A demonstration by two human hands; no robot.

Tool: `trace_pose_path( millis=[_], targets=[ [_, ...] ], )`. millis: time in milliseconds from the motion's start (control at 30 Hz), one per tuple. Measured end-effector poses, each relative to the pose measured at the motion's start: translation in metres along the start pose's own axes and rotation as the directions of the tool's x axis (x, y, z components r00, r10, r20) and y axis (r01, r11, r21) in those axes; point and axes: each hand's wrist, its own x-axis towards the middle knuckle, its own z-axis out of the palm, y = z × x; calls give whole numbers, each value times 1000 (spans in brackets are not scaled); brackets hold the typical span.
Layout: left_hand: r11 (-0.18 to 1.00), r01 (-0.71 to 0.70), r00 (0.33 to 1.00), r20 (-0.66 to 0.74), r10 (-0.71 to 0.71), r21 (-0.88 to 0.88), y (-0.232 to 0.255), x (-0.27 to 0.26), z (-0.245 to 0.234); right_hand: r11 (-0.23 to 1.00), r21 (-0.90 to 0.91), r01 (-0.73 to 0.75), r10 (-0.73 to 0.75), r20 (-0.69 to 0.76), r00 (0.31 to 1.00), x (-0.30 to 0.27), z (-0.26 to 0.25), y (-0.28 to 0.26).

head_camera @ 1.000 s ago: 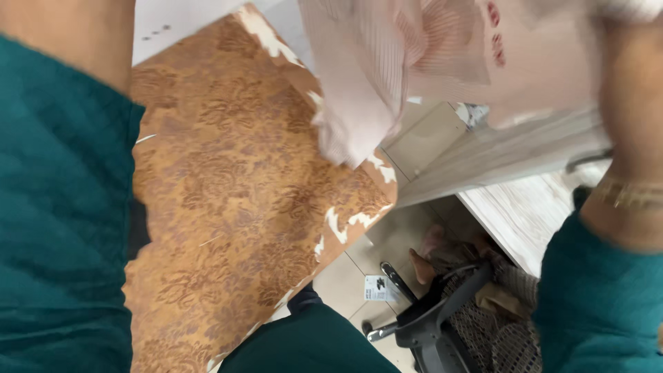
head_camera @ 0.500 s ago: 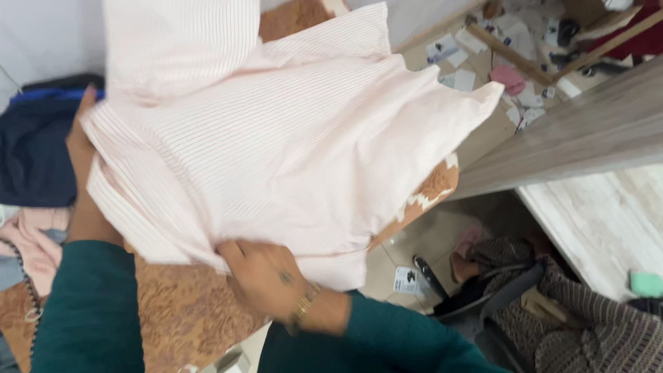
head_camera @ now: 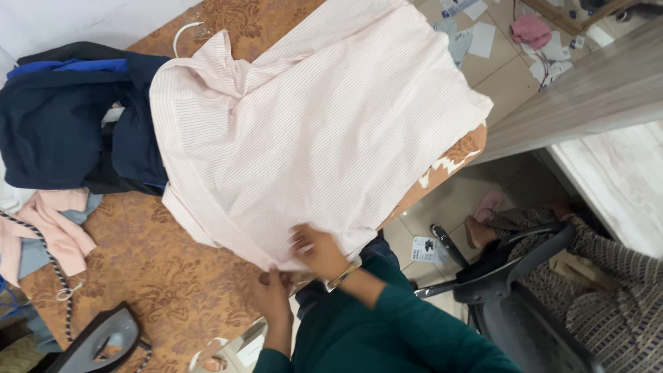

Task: The person unfolds a light pink striped shirt on a patterned table, smooths it out, and irons the back and front sections using a handheld iron. The person flips the shirt over to iron the other side and continues smoothing the fabric.

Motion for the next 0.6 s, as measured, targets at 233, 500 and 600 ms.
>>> trace_pose_path(
  millis=[233, 500, 600],
  targets=[
    [960, -16, 1000, -6, 19, 279, 16, -46, 47, 783, 507, -360, 594, -439, 674, 43, -287, 111],
    [817, 104, 966, -139, -220, -566, -46, -45, 73, 712, 532, -459, 695, -441, 568, 89, -421, 90],
    [730, 219, 960, 10, -279, -648, -23, -48, 61, 524, 722, -451, 825, -299, 479, 110, -424, 91]
  ],
)
